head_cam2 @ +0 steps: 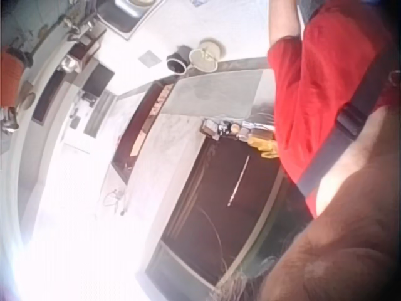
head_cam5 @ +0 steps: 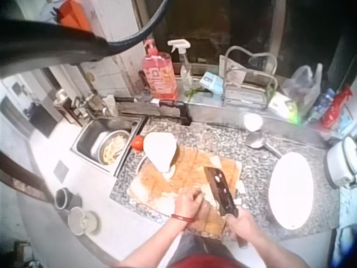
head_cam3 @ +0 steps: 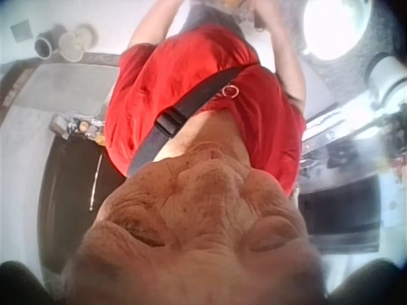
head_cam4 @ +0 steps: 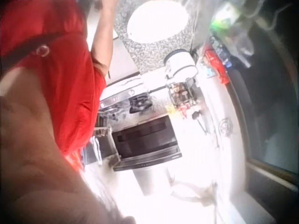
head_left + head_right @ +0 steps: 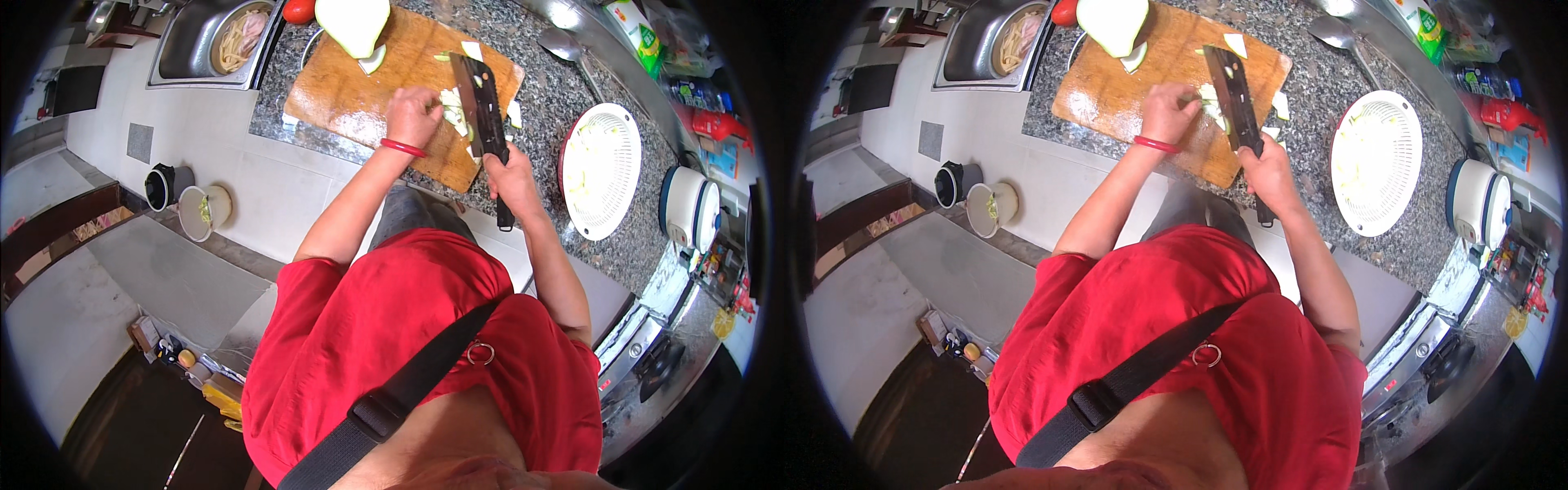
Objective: The person chops a large green vegetable on a wooden board using a cleaver, transfers the pieces to a white colander, then walks to a shelf to retrieve a plastic bag and places the vegetable inside before moving to a bin.
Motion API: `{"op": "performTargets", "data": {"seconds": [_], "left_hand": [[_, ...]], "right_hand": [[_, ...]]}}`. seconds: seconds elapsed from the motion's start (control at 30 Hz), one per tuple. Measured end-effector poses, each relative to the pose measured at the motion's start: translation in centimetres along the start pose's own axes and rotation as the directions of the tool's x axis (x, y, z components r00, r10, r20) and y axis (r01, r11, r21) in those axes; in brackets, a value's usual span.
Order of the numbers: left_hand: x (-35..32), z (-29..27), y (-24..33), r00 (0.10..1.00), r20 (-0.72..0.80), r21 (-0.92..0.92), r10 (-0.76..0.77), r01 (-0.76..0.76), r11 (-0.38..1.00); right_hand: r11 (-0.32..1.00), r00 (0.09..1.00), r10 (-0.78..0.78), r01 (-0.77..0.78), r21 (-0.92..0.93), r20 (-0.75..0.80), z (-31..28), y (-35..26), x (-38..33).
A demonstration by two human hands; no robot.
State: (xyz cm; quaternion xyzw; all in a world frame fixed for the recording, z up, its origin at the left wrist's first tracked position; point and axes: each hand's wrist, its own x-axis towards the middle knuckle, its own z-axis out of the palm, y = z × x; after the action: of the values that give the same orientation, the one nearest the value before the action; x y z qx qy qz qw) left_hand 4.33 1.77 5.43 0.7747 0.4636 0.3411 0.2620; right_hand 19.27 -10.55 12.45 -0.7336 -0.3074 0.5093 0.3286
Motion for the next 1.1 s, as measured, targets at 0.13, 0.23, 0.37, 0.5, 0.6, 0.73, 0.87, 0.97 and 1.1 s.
{"op": "performTargets", "data": {"seconds": [0.13, 0.23, 0.37, 0.5, 0.6, 0.73, 0.87, 0.97, 1.1], "left_hand": [[-0.7, -3.7, -1.7, 0.987, 0.103, -0.046, -0.121, 0.126, 0.991], [-3.3, -5.0, -2.4, 0.982, 0.187, -0.057, -0.018, 0.029, 0.998], [-5.0, -3.5, -1.7, 0.989, 0.145, -0.078, 0.041, -0.030, 0.997], [-5.4, -2.3, -1.7, 0.985, 0.075, 0.057, 0.158, -0.162, 0.985], [-4.9, -2.0, -1.3, 0.973, 0.051, 0.138, 0.226, -0.231, 0.963], [-4.9, -1.6, -1.9, 0.956, 0.040, 0.165, 0.290, -0.292, 0.942], [-5.1, -1.4, -2.5, 0.960, 0.050, 0.155, 0.275, -0.280, 0.947], [-5.3, -1.4, -2.6, 0.960, 0.025, 0.138, 0.278, -0.279, 0.950], [-5.4, -1.4, -2.4, 0.960, -0.026, 0.120, 0.280, -0.275, 0.954]], "right_hand": [[0.989, 1.000, 0.009, -0.013, -0.150, -0.023, -1.4, 0.3, -0.2], [0.904, 0.997, -0.083, 0.079, -0.421, 0.010, -1.5, 0.6, -0.6], [0.797, 0.975, -0.193, 0.223, -0.561, 0.113, -0.4, 1.2, -0.3], [0.688, 0.961, -0.202, 0.277, -0.671, 0.189, 0.5, -0.2, -0.3], [0.611, 0.958, -0.181, 0.287, -0.737, 0.223, 0.7, -1.6, -0.4], [0.524, 0.953, -0.136, 0.300, -0.797, 0.269, 0.6, -3.0, -0.2], [0.504, 0.947, -0.104, 0.314, -0.805, 0.304, 0.5, -3.6, 0.0], [0.488, 0.927, -0.126, 0.367, -0.792, 0.352, 0.4, -3.5, 0.5], [0.465, 0.926, -0.116, 0.371, -0.804, 0.360, 1.2, -3.4, 1.7]]}}
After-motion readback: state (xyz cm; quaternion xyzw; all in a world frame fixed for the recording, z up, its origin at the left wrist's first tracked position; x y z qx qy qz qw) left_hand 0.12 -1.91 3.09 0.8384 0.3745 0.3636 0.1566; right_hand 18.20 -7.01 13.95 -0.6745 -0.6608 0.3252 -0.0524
